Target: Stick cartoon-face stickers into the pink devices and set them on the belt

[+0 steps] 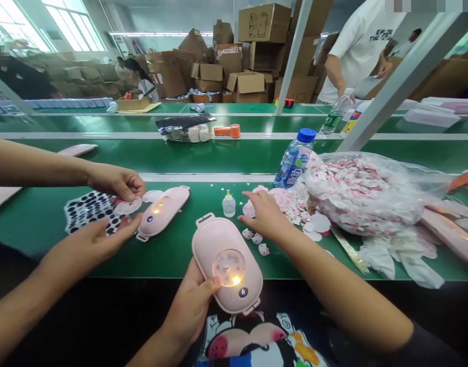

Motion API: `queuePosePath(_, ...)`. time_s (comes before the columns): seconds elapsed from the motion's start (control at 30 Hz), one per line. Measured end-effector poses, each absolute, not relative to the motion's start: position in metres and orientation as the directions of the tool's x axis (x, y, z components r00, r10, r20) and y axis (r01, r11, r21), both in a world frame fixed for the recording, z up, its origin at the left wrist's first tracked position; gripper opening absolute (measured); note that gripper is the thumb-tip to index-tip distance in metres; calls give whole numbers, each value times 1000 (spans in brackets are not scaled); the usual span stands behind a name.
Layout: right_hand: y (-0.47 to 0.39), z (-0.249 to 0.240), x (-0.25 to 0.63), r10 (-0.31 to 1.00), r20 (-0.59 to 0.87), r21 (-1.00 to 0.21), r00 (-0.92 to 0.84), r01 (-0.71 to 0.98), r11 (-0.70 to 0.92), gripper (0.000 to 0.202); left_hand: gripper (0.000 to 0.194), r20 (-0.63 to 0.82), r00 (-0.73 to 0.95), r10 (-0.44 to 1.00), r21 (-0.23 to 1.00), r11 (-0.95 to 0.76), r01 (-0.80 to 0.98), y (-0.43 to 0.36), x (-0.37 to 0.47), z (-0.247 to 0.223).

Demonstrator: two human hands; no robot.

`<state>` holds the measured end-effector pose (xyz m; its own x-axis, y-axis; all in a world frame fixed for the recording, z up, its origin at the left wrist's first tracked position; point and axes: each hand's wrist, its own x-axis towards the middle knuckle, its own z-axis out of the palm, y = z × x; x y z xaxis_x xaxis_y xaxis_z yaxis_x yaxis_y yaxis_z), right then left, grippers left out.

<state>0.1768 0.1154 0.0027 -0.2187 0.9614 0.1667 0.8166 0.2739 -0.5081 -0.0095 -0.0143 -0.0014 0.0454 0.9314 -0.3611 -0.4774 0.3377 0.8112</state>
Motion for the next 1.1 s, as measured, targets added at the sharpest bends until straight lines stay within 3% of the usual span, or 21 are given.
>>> queuePosePath(0.07,133,-1,160,964,139,-509,-225,819,264,71,73,-352,43,935,813,328,-482,-18,-9,0)
queuePosePath(0.2,144,1,146,953,129,-539,-274,787,299,44,59,-326,-24,945,831,274,-484,-23,-10,3)
queuePosePath(0.43,72,35,201,857,265,-637,-442,586,500,37,52,-217,27,976,863,205,-463,-27,-19,-2)
queuePosePath(0.57,22,40,233,748,348,-492,-565,569,659,39,49,-171,90,981,852,193,-486,-26,-15,-5)
queuePosePath(0.77,-11,44,241,727,324,-219,-605,700,680,38,44,-181,183,966,823,251,-510,-23,-8,0)
queuePosePath(1.1,-7,49,240,699,298,-138,-650,695,706,33,50,-196,193,962,813,269,-516,-27,-12,9)
